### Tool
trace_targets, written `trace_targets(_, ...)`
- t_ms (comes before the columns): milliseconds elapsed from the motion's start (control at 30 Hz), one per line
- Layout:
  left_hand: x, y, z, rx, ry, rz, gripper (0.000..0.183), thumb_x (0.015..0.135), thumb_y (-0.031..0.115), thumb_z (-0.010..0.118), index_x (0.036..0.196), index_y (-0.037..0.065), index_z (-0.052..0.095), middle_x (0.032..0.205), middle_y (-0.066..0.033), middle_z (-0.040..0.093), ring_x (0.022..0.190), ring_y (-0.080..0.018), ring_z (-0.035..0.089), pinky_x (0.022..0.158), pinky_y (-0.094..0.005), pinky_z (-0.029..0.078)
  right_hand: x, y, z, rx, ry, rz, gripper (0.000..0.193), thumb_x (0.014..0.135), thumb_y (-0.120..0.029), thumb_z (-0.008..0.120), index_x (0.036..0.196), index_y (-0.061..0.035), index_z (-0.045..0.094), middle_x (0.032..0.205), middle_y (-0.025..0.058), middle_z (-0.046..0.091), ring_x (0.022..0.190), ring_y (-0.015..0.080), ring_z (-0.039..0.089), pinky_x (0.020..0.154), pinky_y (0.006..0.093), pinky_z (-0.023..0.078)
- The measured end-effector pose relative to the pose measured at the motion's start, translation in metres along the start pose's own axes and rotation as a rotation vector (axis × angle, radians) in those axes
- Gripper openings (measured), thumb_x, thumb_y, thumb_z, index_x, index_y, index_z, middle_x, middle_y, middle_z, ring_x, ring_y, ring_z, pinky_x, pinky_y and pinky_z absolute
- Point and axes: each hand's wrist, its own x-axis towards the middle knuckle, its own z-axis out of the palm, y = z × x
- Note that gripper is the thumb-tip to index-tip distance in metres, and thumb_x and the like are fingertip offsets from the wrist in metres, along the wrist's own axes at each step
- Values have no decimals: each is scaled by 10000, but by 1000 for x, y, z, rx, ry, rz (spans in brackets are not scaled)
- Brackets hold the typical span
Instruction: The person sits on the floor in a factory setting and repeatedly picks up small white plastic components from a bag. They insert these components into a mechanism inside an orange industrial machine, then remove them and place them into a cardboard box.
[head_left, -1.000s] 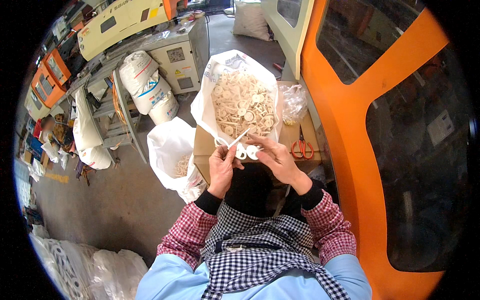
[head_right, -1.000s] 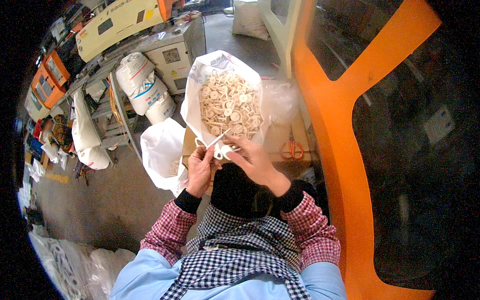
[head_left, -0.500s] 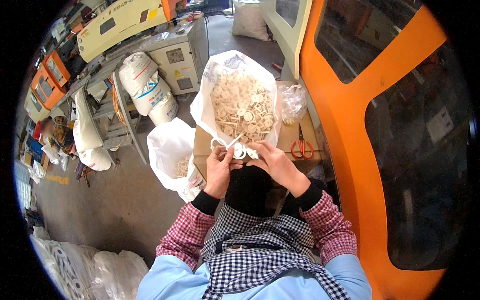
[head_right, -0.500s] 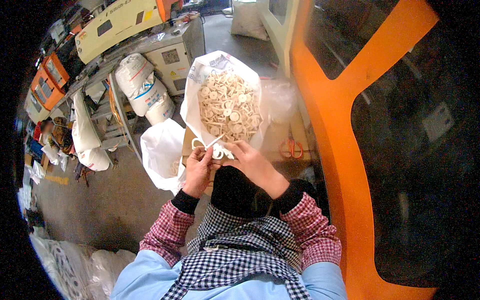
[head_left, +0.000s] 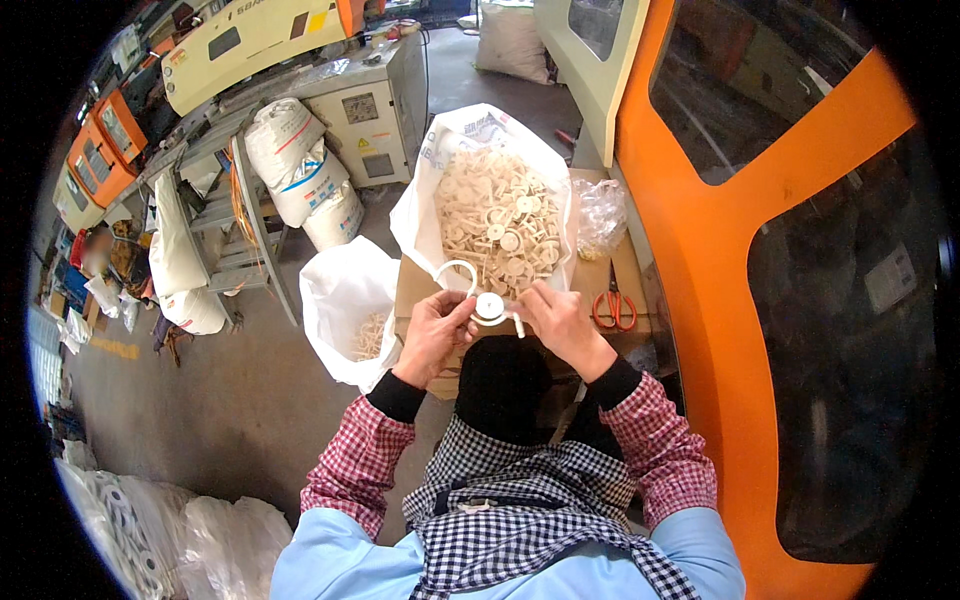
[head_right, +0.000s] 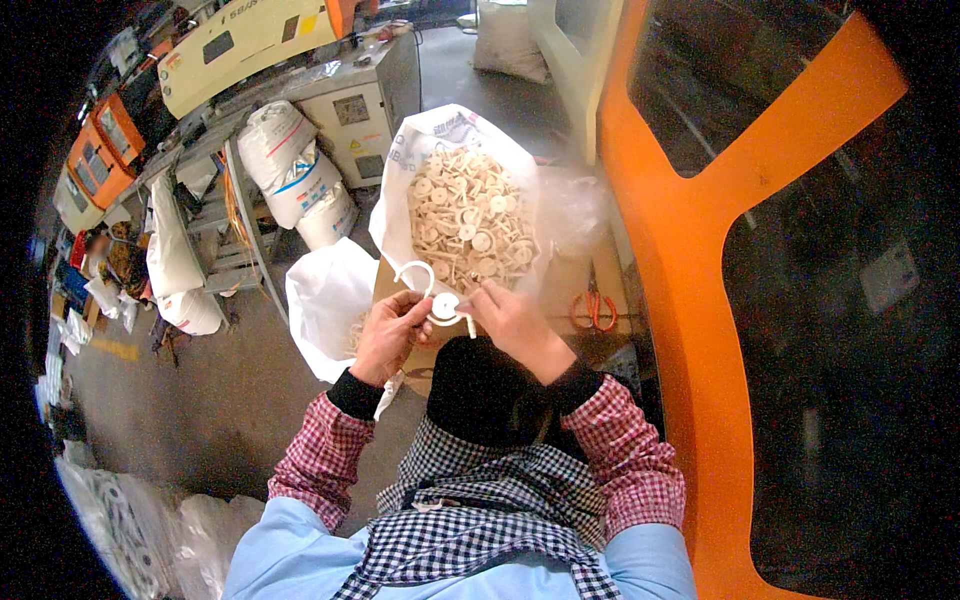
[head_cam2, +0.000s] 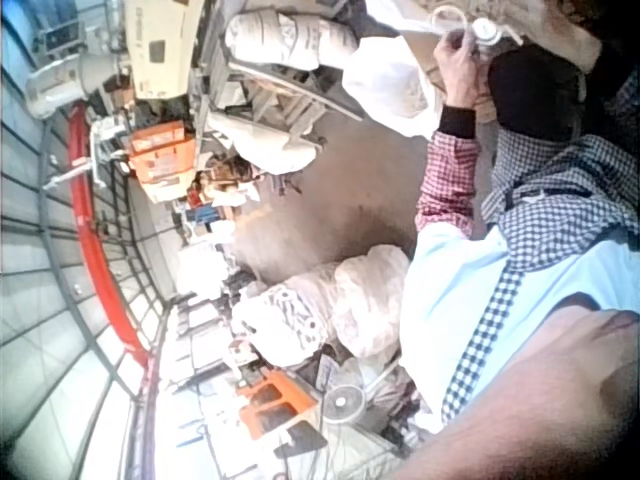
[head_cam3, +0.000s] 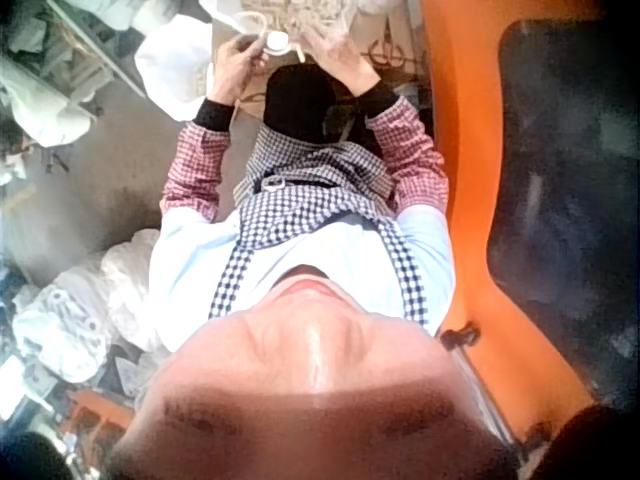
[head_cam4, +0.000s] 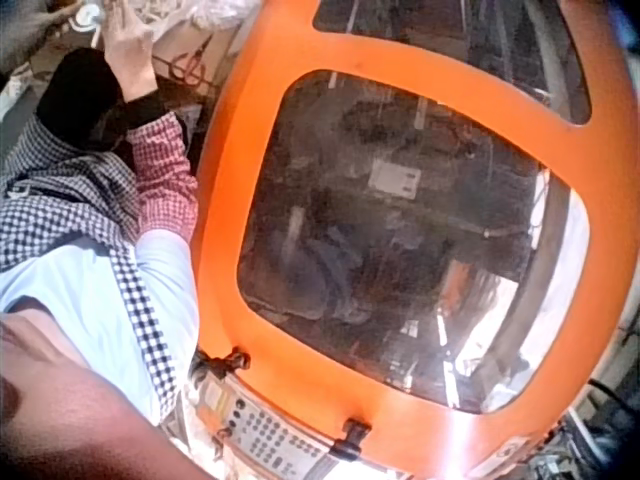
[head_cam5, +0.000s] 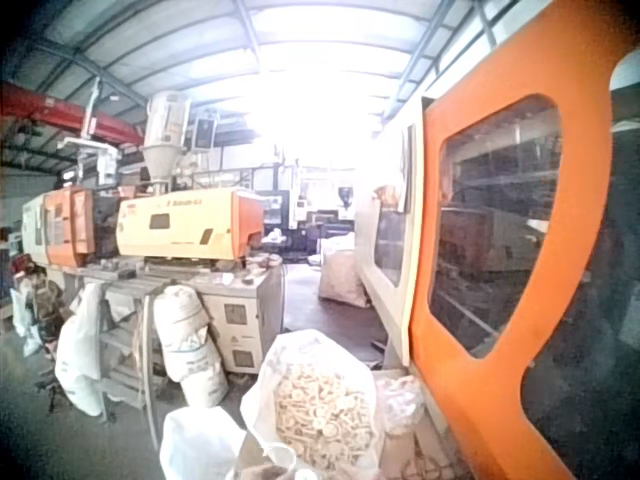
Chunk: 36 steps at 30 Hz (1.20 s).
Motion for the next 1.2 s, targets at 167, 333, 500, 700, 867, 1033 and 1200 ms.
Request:
trace_targets(167, -9, -5, 18, 802, 185, 868, 158, 828, 29, 561, 935, -87, 541, 815, -108, 588, 692, -201, 602, 596, -305, 497, 8, 18, 32, 609, -166, 903, 321, 904, -245, 535, 758, 36, 588, 532, 54, 493, 453, 134, 505, 411, 293, 378)
trace_targets(333, 15, -4, 11, 1278, 0, 1397, 268, 724, 4, 534, 980, -68, 562, 926, -166, 550, 800, -306, 587, 674, -369, 494, 16, 72, 78, 342, -254, 748, 332, 911, -253, 495, 763, 20, 613, 585, 120, 547, 490, 224, 518, 460, 355, 398)
trace_targets(500, 31, 18, -6, 344, 316, 493, 68, 836, -50, 515, 893, -15, 532, 760, -155, 570, 644, -256, 599, 573, -343, 480, 38, 22, 36, 167, 124, 217, 279, 900, -225, 496, 799, 7, 613, 671, 169, 572, 577, 316, 569, 566, 389, 437)
trace_targets(700, 17, 2, -12, 1293, 137, 1376, 213, 732, -40, 567, 945, -27, 568, 883, -177, 554, 761, -298, 594, 612, -371, 485, 26, 42, 36, 786, -353, 1053, 310, 887, -261, 540, 773, 17, 616, 539, 65, 562, 446, 144, 538, 412, 309, 402)
trace_targets(867, 43, 10, -10, 671, 309, 734, 137, 846, 28, 548, 965, -28, 511, 724, -106, 557, 603, -184, 574, 492, -285, 452, 41, 21, 35, 253, -29, 459, 213, 875, -217, 562, 817, -15, 597, 629, 82, 585, 523, 219, 587, 464, 326, 451)
trace_targets(1033, 35, 14, 5, 112, 103, 257, 166, 906, 119, 549, 998, 2, 474, 748, -38, 552, 623, -93, 529, 481, -210, 430, 36, 10, 29, 160, 80, 109, 183, 861, -176, 570, 771, -26, 517, 745, 142, 565, 640, 323, 579, 546, 398, 463)
trace_targets(1200, 39, 5, 4, 140, 174, 227, 202, 911, 154, 550, 1032, -3, 513, 751, -25, 566, 620, -81, 531, 517, -217, 448, 30, -4, 21, 293, 42, 228, 132, 846, -106, 575, 797, 7, 526, 734, 177, 540, 658, 356, 554, 557, 403, 432)
